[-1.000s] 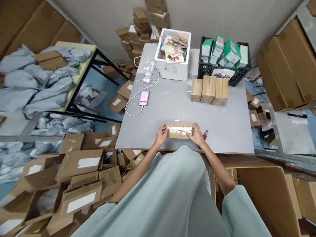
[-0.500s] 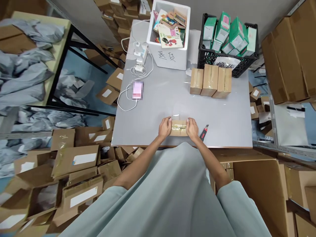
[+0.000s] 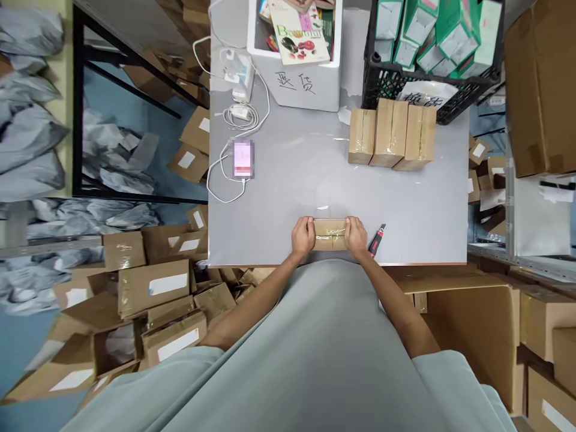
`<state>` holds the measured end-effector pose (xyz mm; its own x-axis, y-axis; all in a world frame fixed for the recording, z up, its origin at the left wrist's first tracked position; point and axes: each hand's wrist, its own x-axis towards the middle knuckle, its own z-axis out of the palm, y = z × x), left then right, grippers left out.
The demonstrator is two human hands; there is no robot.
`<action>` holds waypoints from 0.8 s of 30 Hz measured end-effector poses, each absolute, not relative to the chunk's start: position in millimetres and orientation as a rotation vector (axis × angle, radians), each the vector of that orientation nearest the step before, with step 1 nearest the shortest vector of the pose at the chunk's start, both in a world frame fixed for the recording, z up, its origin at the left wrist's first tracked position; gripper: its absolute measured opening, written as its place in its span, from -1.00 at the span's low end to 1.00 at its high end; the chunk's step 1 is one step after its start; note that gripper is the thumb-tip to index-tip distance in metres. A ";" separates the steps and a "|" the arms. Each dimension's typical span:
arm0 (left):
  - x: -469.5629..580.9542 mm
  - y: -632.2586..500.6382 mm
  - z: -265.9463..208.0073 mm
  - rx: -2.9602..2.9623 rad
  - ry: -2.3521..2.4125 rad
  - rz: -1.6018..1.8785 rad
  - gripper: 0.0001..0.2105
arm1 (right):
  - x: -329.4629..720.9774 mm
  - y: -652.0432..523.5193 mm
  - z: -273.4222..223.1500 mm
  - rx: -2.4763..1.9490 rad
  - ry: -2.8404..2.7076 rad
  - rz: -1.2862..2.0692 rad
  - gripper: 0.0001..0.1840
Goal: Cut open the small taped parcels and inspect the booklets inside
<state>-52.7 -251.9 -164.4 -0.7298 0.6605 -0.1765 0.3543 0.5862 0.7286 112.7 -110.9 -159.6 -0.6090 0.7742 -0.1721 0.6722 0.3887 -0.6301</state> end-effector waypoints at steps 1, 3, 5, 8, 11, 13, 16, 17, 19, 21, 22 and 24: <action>-52.4 -252.3 -164.0 0.810 2.383 0.951 -0.62 | 113.2 -111.2 -159.8 -1.303 -2.480 1.026 -0.40; -52.1 -253.1 -163.5 0.804 2.378 0.937 -0.62 | 113.7 -111.7 -159.9 -1.300 -2.470 1.037 -0.40; -51.7 -253.8 -163.1 0.799 2.377 0.931 -0.62 | 113.7 -112.2 -159.5 -1.305 -2.471 1.049 -0.41; -51.2 -254.8 -162.3 0.788 2.371 0.930 -0.61 | 113.5 -113.0 -158.3 -1.308 -2.486 1.053 -0.42; -50.8 -255.6 -161.3 0.778 2.362 0.927 -0.61 | 113.2 -113.5 -157.0 -1.302 -2.492 1.048 -0.42; -50.5 -255.7 -160.4 0.771 2.355 0.928 -0.61 | 113.2 -113.4 -156.2 -1.294 -2.491 1.052 -0.41; -50.1 -255.2 -158.4 0.764 2.352 0.920 -0.61 | 113.3 -112.7 -154.9 -1.299 -2.496 1.067 -0.41; -50.0 -254.9 -157.6 0.762 2.353 0.914 -0.60 | 113.4 -112.5 -154.5 -1.303 -2.496 1.073 -0.41; -49.8 -254.4 -156.1 0.761 2.357 0.906 -0.60 | 113.5 -112.2 -154.0 -1.307 -2.492 1.090 -0.42; -49.5 -254.0 -155.2 0.763 2.360 0.907 -0.60 | 113.8 -112.1 -153.8 -1.304 -2.488 1.106 -0.44; -49.3 -254.0 -154.9 0.765 2.360 0.907 -0.60 | 114.0 -112.1 -153.9 -1.304 -2.485 1.114 -0.45; -49.0 -253.9 -155.0 0.764 2.360 0.905 -0.62 | 114.4 -112.2 -154.1 -1.307 -2.479 1.126 -0.47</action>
